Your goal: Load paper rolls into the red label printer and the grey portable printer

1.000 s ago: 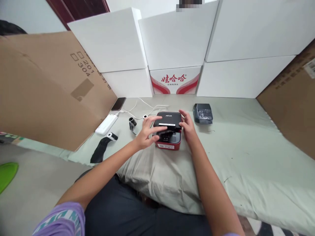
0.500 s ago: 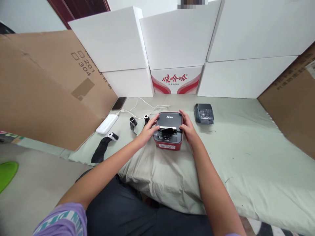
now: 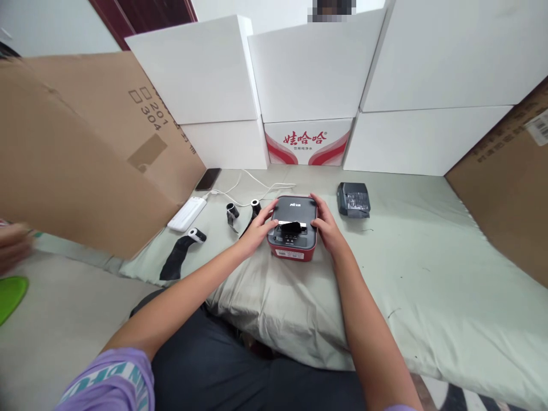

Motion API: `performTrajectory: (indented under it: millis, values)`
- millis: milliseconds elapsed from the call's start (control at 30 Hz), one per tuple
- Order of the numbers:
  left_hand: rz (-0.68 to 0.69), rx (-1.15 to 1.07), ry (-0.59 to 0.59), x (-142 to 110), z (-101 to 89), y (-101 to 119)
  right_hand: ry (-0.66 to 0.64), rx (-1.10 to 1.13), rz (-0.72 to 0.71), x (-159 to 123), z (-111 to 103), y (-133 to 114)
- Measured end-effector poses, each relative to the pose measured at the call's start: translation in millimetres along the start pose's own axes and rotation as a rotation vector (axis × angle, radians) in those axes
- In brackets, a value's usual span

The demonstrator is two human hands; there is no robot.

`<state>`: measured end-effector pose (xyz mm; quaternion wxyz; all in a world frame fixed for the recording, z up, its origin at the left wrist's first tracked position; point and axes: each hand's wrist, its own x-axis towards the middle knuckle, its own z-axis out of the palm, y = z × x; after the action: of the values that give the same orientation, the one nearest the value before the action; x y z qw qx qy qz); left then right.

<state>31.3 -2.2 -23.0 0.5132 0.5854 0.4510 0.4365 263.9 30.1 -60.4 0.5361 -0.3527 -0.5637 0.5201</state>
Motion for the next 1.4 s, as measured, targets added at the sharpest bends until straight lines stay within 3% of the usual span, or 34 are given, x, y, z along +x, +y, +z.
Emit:
performTrajectory:
  millis: [300, 633, 833, 1067, 1200, 1400]
  values:
    - [-0.018, -0.022, 0.02, -1, 1.7, 1, 0.04, 0.07, 0.018, 1, 4, 12]
    - [0.02, -0.048, 0.021, -2, 3.0, -3, 0.074, 0.066, -0.032, -5, 15, 5]
    - [0.028, -0.111, 0.04, -1, 6.3, -3, 0.062, 0.067, -0.051, -4, 10, 11]
    - [-0.098, -0.315, 0.18, -21, 12.6, -18, 0.056, 0.022, -0.065, -2, 6, 16]
    - [-0.075, -0.322, 0.257, -31, 16.1, -33, 0.057, 0.031, -0.088, -1, 5, 16]
    - [-0.006, -0.251, 0.149, 2, 8.3, -21, 0.057, -0.023, -0.085, -3, 4, 18]
